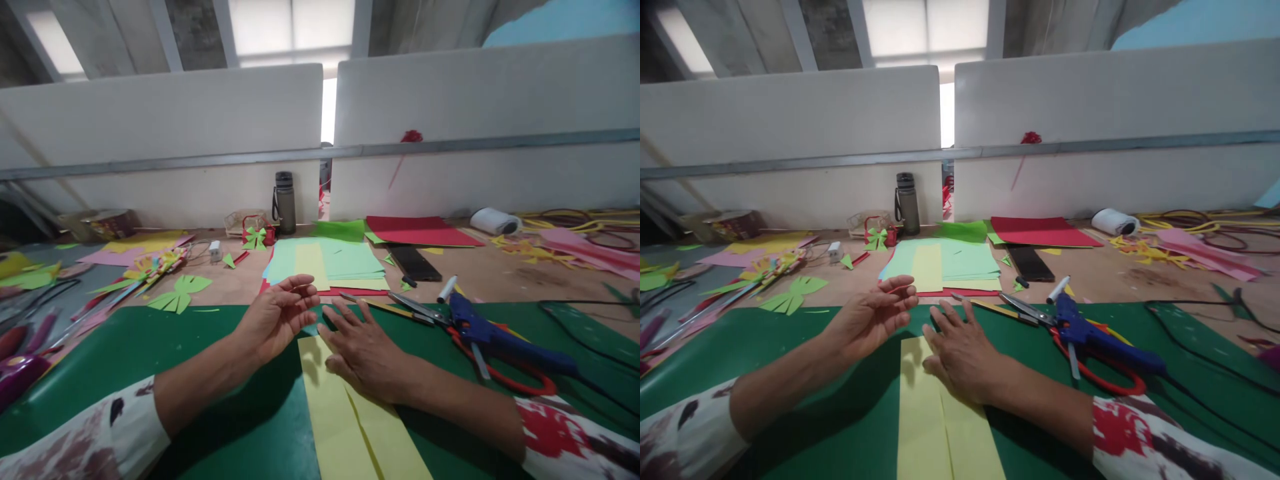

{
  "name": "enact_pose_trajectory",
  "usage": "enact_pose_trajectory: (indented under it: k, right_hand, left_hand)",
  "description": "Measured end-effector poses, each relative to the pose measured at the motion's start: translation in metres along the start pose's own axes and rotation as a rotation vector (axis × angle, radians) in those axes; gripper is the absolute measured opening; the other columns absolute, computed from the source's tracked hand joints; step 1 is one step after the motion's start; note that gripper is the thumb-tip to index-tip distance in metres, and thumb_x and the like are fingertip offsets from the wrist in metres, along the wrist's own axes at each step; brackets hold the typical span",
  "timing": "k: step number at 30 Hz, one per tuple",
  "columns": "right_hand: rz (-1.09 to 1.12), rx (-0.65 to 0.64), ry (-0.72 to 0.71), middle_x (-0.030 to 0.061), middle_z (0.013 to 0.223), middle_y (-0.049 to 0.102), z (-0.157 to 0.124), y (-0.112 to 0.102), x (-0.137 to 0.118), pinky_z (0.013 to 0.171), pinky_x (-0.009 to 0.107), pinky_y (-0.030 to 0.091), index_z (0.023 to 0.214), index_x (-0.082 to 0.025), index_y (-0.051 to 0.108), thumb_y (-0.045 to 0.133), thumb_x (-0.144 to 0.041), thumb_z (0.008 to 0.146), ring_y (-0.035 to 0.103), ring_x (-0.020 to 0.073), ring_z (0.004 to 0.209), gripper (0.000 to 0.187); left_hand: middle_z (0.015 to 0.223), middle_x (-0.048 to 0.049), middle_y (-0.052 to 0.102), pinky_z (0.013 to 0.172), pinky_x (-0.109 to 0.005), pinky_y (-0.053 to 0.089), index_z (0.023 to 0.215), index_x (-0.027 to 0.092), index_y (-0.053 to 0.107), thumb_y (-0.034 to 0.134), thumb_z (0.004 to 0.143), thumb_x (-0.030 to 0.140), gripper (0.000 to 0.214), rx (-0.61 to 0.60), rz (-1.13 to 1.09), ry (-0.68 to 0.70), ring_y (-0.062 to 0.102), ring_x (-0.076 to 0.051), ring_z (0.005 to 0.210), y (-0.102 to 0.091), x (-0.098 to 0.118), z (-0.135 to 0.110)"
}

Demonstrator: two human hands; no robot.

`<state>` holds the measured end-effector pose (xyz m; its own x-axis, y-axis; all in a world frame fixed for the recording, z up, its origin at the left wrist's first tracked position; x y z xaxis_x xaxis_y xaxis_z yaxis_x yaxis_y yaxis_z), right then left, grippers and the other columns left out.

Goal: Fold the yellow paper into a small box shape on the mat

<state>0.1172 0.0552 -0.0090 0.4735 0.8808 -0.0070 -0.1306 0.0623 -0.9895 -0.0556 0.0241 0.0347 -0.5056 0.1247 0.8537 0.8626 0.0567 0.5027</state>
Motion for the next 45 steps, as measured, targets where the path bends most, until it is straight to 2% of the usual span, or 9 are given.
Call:
enact_pose_trajectory:
  k: [8, 12, 14, 17, 19, 23, 29, 37, 45]
  right_hand:
    - [0.002, -0.012, 0.008, 0.0153, 0.139, 0.035, 0.008, 0.003, 0.003, 0.101, 0.057, 0.014, 0.128, -0.02, 0.045, 0.035, -0.044, 0.089, 0.019, 0.0329, 0.132, 0.046]
    - [0.029, 0.094, 0.04, 0.0147, 0.135, 0.041, 0.018, 0.006, 0.006, 0.099, 0.058, 0.013, 0.122, -0.021, 0.05, 0.041, -0.042, 0.088, 0.025, 0.0315, 0.129, 0.041]
    - [0.112, 0.194, 0.074, 0.0126, 0.121, 0.053, 0.021, 0.004, 0.008, 0.096, 0.055, 0.019, 0.111, -0.02, 0.056, 0.045, -0.039, 0.088, 0.039, 0.0287, 0.119, 0.032]
    - [0.301, 0.348, 0.061, 0.005, 0.083, 0.063, 0.023, -0.005, 0.008, 0.083, 0.04, 0.034, 0.081, -0.017, 0.06, 0.049, -0.036, 0.087, 0.054, 0.0189, 0.084, 0.023]
    - [0.402, 0.428, 0.038, 0.0014, 0.068, 0.06, 0.022, -0.011, 0.005, 0.07, 0.031, 0.037, 0.07, -0.018, 0.057, 0.053, -0.038, 0.084, 0.052, 0.015, 0.068, 0.025]
    - [0.472, 0.477, 0.019, 0.0002, 0.062, 0.054, 0.02, -0.014, -0.001, 0.058, 0.024, 0.035, 0.068, -0.017, 0.057, 0.052, -0.035, 0.085, 0.048, 0.0126, 0.06, 0.025]
    - [0.366, 0.472, -0.064, 0.0022, 0.063, 0.052, 0.021, -0.009, -0.001, 0.06, 0.026, 0.035, 0.07, -0.016, 0.054, 0.04, -0.026, 0.091, 0.045, 0.0136, 0.062, 0.027]
    - [0.259, 0.533, -0.172, -0.0012, 0.058, 0.041, 0.02, -0.011, 0.0, 0.061, 0.027, 0.034, 0.063, -0.02, 0.037, 0.032, -0.015, 0.089, 0.034, 0.0128, 0.057, 0.028]
    - [0.301, 0.519, -0.172, 0.0018, 0.064, 0.05, 0.019, -0.012, 0.0, 0.063, 0.029, 0.036, 0.072, -0.018, 0.044, 0.031, -0.015, 0.09, 0.04, 0.0142, 0.061, 0.023]
  left_hand:
    - [0.084, -0.0051, 0.056, 0.068, -0.028, 0.054, 0.095, 0.013, 0.052, 0.041, 0.075, 0.0, 0.026, -0.007, -0.133, -0.066, 0.061, -0.013, 0.077, -0.001, -0.005, 0.001]
    - [0.083, -0.007, 0.057, 0.063, -0.026, 0.054, 0.094, 0.011, 0.052, 0.041, 0.078, 0.002, 0.021, -0.019, -0.181, -0.078, 0.061, -0.015, 0.075, -0.002, -0.006, 0.002]
    - [0.081, -0.0079, 0.057, 0.06, -0.025, 0.054, 0.092, 0.01, 0.053, 0.042, 0.078, 0.002, 0.019, 0.003, -0.194, -0.076, 0.061, -0.015, 0.073, -0.003, -0.006, 0.003]
    - [0.079, -0.0089, 0.057, 0.057, -0.026, 0.054, 0.089, 0.009, 0.054, 0.044, 0.079, 0.004, 0.016, 0.019, -0.2, -0.07, 0.061, -0.017, 0.072, -0.005, -0.006, 0.005]
    - [0.078, -0.0093, 0.056, 0.059, -0.028, 0.054, 0.089, 0.009, 0.055, 0.043, 0.081, 0.005, 0.015, 0.008, -0.207, -0.069, 0.061, -0.017, 0.071, -0.005, -0.007, 0.005]
    - [0.079, -0.0101, 0.056, 0.061, -0.03, 0.055, 0.088, 0.008, 0.056, 0.041, 0.083, 0.007, 0.016, -0.006, -0.217, -0.073, 0.06, -0.018, 0.073, -0.007, -0.01, 0.004]
    - [0.079, -0.0104, 0.056, 0.06, -0.031, 0.055, 0.086, 0.007, 0.058, 0.043, 0.083, 0.008, 0.016, 0.002, -0.213, -0.087, 0.061, -0.019, 0.073, -0.007, -0.012, 0.004]
    - [0.08, -0.0096, 0.056, 0.061, -0.031, 0.056, 0.084, 0.008, 0.059, 0.048, 0.08, 0.009, 0.012, -0.003, -0.219, -0.103, 0.06, -0.018, 0.074, -0.007, -0.009, 0.006]
    - [0.079, -0.0109, 0.056, 0.065, -0.035, 0.055, 0.083, 0.007, 0.059, 0.044, 0.083, 0.016, 0.017, -0.014, -0.257, -0.083, 0.06, -0.02, 0.075, -0.005, -0.006, 0.004]
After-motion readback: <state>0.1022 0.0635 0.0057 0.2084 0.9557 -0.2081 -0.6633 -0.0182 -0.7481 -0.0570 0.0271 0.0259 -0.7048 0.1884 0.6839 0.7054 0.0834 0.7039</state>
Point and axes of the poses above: each hand's wrist, its own z-axis towards the middle knuckle, its own y-axis out of the palm, x = y × z, the point moved 1 cm from there along z, towards the middle knuckle
